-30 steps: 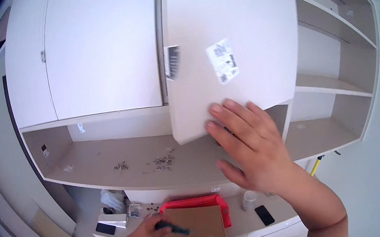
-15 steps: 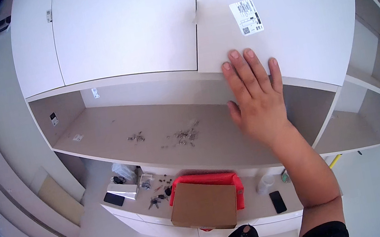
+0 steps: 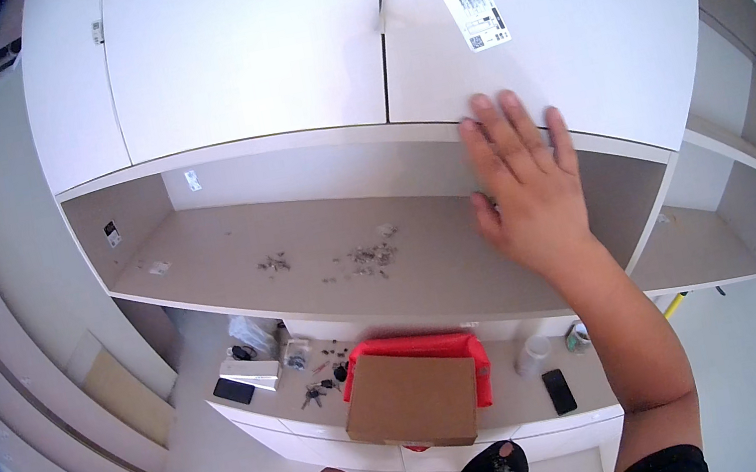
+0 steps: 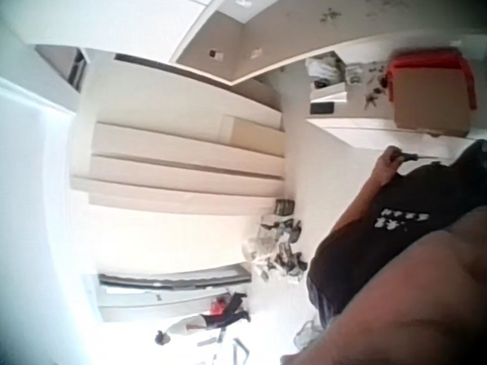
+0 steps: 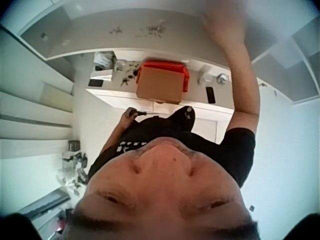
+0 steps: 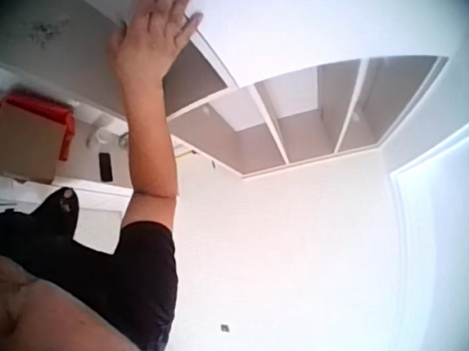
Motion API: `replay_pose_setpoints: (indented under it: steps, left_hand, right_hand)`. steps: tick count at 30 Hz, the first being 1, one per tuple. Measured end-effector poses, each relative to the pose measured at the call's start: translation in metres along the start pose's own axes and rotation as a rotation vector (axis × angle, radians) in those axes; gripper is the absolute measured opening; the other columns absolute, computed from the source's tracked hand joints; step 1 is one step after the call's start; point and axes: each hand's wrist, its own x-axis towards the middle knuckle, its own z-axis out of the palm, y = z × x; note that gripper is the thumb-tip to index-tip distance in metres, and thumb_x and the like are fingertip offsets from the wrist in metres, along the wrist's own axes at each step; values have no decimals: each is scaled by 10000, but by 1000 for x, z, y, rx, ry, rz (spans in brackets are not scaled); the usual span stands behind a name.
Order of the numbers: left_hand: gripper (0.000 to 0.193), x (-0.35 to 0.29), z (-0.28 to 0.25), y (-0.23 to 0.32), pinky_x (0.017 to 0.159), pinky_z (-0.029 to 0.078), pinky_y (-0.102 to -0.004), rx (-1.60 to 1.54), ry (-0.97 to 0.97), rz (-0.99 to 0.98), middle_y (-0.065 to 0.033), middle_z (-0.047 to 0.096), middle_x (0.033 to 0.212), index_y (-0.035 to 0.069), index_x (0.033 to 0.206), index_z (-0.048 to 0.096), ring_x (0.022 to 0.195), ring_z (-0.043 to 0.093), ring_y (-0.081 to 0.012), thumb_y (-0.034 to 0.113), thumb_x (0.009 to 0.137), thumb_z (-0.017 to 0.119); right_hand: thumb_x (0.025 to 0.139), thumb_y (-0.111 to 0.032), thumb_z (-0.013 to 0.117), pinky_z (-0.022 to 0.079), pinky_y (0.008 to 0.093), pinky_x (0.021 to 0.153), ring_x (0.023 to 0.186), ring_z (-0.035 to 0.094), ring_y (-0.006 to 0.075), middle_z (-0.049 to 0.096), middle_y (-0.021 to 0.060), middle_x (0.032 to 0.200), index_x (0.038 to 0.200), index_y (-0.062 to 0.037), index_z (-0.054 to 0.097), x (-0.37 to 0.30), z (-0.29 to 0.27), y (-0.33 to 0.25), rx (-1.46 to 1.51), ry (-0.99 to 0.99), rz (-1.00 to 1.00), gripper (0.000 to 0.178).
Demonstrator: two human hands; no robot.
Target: The person uses a power drill and a screwdriver to secure hardware components, including hinges and magnetic catches, to the interior of a white cabinet.
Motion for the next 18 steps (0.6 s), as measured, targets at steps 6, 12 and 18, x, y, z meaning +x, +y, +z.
replay_pose_setpoints:
  steps: [6,12,18]
  left_hand:
    - [388,13,8,-23,910,558,-359,53,26,76,-117,738,1034,69,1282,657,978,694,-192,274,979,787]
    - [413,24,35,-15,935,565,-398,-19,-87,8,-148,747,1107,81,1302,636,1028,726,-254,336,998,750]
    - [430,32,88,-81,984,556,-398,24,-178,27,-176,746,1177,78,1304,648,1106,725,-269,376,1005,729]
  right_hand:
    - [817,-130,758,169,605,1299,1616,259,314,322,95,1729,1624,-142,404,-33,5,23,-86,-24,98,882]
    - [813,-99,754,208,568,1299,1601,294,329,377,135,1691,1571,-86,460,-91,17,1,83,-196,98,813]
    - [858,-162,723,305,560,1238,1512,425,362,506,164,1577,1465,-67,552,-210,103,-27,239,-354,114,637]
